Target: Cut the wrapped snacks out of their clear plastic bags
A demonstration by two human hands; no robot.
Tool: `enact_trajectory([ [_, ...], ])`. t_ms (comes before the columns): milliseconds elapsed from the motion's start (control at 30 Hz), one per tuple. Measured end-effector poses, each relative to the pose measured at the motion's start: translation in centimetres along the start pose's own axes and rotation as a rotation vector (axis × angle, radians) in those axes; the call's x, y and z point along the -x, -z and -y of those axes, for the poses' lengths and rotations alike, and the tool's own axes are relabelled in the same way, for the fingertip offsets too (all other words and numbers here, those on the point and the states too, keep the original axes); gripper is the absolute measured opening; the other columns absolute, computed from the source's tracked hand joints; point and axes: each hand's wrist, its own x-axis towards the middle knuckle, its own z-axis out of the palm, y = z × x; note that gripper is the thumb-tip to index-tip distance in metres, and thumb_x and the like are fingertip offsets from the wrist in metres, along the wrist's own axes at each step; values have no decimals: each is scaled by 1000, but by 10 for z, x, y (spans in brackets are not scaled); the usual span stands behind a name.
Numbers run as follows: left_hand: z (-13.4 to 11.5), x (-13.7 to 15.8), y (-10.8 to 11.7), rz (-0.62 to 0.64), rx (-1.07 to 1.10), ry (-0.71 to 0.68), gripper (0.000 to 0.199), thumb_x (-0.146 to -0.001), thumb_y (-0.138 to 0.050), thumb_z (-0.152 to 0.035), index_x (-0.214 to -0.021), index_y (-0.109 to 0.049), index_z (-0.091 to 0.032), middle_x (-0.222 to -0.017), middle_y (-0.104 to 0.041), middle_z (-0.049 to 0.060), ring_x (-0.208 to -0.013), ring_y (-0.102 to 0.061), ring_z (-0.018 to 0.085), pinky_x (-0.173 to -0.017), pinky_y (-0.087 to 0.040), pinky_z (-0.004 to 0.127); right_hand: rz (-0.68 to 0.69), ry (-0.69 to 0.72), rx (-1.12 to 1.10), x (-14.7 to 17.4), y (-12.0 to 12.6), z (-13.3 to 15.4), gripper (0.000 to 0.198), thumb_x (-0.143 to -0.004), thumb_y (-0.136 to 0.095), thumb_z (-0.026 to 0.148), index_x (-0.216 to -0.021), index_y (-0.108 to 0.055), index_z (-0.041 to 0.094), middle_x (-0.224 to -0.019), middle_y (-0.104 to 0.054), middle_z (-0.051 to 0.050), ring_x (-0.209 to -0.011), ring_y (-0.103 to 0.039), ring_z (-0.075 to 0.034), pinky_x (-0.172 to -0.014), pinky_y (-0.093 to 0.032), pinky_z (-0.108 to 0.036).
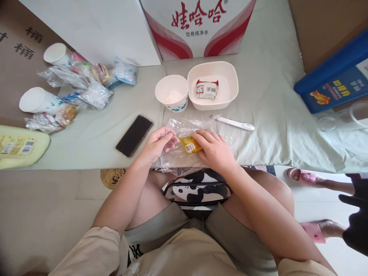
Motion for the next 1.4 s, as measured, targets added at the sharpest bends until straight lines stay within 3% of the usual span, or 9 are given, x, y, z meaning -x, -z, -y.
enact_trajectory([
  [67,0,-4,1,-55,8,-25,19,-91,-63,-40,-90,-65,-21,-75,-72,2,-52,-55,10,-46,-35,22,-33,-11,-99,-2,2,-3,48,-89,-55,15,-135,-62,27,-133,-70,-12,-122,-67,-32,-102,-57,-54],
  [233,4,-12,6,-263,-316,-194,26,-91,-59,-31,-67,-61,-20,-56,-55,-3,-52,-46,11,-52,-32,26,-241,13,-211,-7,25,-2,46,-87,-59,17,-132,-65,28,-129,-68,-12,-120,-68,-31,-103,-57,-51],
  [367,6,-12,5,-242,-388,-199,27,-92,-55,-31,-68,-59,-21,-58,-57,-3,-56,-51,13,-57,-35,28,-540,-130,-52,-28,43,-15,43,-89,-62,21,-132,-64,28,-123,-60,-15,-120,-64,-36,-103,-54,-57],
  [467,6,-9,2,-171,-413,-197,28,-93,-55,-34,-70,-59,-20,-62,-62,-2,-58,-53,13,-60,-38,28,-619,-212,3,-58,38,-40,36,-90,-59,21,-125,-63,26,-118,-60,-15,-119,-62,-36,-103,-52,-60],
  [600,5,-7,3,-58,-396,-184,27,-93,-55,-39,-76,-63,-20,-67,-68,0,-59,-56,13,-61,-40,27,-542,-195,-2,-94,12,-65,27,-89,-57,19,-114,-66,24,-119,-61,-16,-124,-60,-36,-108,-48,-59],
  [733,4,-5,5,-49,-377,-183,26,-93,-56,-39,-78,-64,-19,-68,-70,0,-57,-54,12,-59,-40,26,-549,-200,103,-98,-6,-64,28,-92,-58,28,-118,-69,29,-131,-62,-14,-139,-48,-42,-112,-39,-68],
  [1033,0,1,7,-34,-312,-154,25,-91,-57,-40,-82,-65,-18,-72,-71,0,-53,-49,9,-56,-39,24,-427,-366,185,-83,11,-46,37,-95,-49,29,-124,-72,24,-120,-66,-15,-122,-57,-38,-104,-39,-58],
  [1233,-2,1,6,-37,-302,-128,26,-90,-57,-41,-85,-66,-17,-72,-70,1,-53,-48,9,-56,-39,24,-276,-393,245,-83,12,-37,35,-101,-44,32,-98,-77,22,-120,-75,-12,-127,-58,-34,-107,-33,-55],
  [1400,0,-1,5,-46,-293,-117,27,-90,-57,-42,-86,-67,-17,-71,-70,1,-53,-48,9,-55,-38,24,-240,-408,202,-82,13,-35,40,-103,-38,30,-93,-76,22,-115,-78,-11,-136,-55,-33,-115,-27,-57],
])
